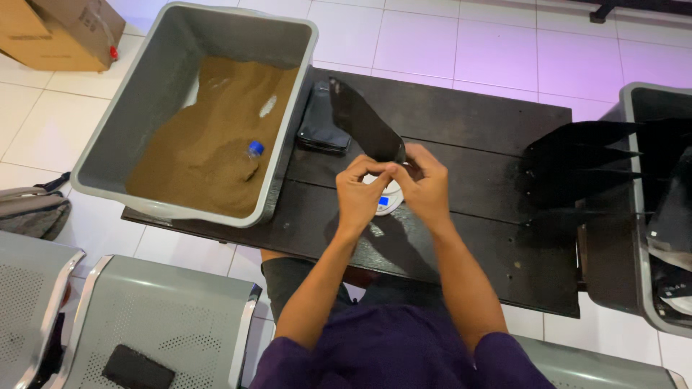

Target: The person repeatedly places a black pouch on a digital scale, pours a brown granular substance from a plastic bottle into the pouch, and then folds the pouch closed. This cycle is repeated multiple times.

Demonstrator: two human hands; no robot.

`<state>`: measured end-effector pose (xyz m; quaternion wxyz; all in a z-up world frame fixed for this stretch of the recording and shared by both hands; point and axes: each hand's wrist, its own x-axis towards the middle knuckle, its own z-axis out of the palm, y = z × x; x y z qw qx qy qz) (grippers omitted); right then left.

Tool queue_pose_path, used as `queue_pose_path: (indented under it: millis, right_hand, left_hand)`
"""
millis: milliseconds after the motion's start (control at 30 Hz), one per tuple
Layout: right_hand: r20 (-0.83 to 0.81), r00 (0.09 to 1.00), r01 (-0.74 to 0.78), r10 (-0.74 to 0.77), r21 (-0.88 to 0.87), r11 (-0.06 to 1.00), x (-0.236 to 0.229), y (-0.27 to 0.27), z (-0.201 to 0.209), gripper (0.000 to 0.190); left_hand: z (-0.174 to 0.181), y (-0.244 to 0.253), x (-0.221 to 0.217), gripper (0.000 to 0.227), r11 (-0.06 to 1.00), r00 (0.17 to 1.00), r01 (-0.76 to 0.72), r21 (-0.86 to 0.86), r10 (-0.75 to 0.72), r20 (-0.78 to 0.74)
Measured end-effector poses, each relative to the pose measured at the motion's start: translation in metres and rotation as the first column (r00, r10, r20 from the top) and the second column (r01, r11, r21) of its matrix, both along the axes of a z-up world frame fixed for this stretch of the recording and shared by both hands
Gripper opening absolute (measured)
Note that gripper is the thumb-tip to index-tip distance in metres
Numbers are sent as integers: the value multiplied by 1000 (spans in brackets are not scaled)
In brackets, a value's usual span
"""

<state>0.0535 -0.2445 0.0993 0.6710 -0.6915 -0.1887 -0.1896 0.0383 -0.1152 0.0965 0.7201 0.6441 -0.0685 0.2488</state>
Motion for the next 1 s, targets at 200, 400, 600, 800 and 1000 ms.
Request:
queue_pose_path:
  millis: [200,400,600,800,1000]
  right_hand:
    - [-10,996,-87,86,-199,976,-4,-20,10,15]
    - [35,999,48,-38,-320,946,-8,-19,15,10]
    - [176,958,272,-224,-329,904,1,-8,2,4]
    - [432,835,497,-341,-325,805,0,-2,11,21]
    - [584,767,588,-265,-476,654,-3,-11,0,14]
  left_hand:
    - [3,11,-2,17,982,982,187,-12,-187,2]
    - [-7,18,2,15,969,966,245,1,-244,-79]
    - [-32,2,3,10,700,955,-269,661,101,280]
    - [-33,-11,14,21,703,905,-418,575,264,334]
    - [1,-21,20,36,516,815,-563,646,215,538]
